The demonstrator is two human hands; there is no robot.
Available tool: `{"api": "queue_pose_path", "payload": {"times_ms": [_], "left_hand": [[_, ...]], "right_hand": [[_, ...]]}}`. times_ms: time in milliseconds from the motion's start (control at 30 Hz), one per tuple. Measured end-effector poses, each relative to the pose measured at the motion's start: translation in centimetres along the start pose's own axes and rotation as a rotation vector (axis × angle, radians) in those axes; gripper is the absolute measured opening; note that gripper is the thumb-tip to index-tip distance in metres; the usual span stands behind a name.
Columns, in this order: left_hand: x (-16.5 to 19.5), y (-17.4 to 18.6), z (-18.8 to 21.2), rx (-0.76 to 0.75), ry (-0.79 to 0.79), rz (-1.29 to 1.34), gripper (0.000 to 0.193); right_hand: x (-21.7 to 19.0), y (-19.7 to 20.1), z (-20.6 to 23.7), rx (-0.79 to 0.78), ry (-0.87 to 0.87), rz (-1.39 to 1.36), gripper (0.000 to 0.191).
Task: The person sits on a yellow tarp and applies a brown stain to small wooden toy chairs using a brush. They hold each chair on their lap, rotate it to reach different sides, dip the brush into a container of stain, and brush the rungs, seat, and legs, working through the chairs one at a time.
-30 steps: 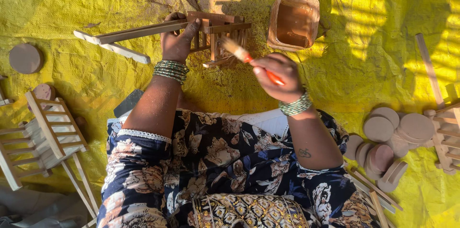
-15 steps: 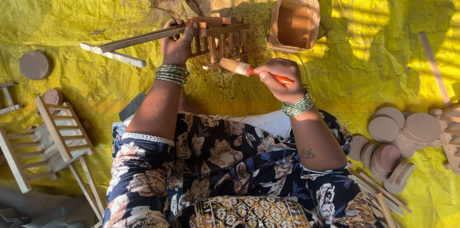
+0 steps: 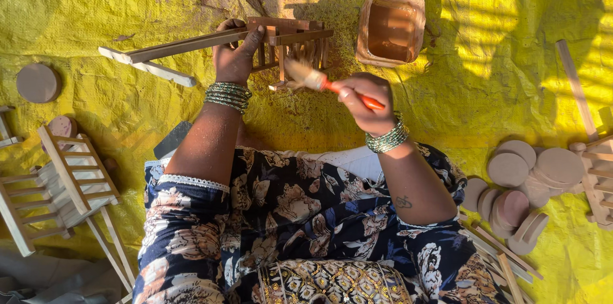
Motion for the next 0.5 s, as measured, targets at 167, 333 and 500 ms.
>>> {"api": "queue_pose_path", "payload": {"times_ms": [167,333,500], "left_hand": [[0.1,0.0,0.2,0.014,-0.039,-0.054,0.051],[0.1,-0.4,0.5,0.042,0.02,-0.106,0.052],[0.4,-0.4,0.5,0.037,0.007,-0.089,0.053]], "right_hand": [[0.3,0.4,-0.3,0.021,-0.031,0.018,0.01],[-0.6,0.7,-0.9,-0.075,0.164,0.165,0.008],[-1.1,0.8,-1.2,-0.041,0.182,0.188,0.009]]}}
Point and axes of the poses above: each hand's wrist, its own z-axis away from the middle knuckle, its own y-axis out of the back of the hand, x = y × z, the point moved 3 cm from there along -z, towards the middle knuckle, and after that the axes turned 7 degrees about y, right-handed, at the moved point
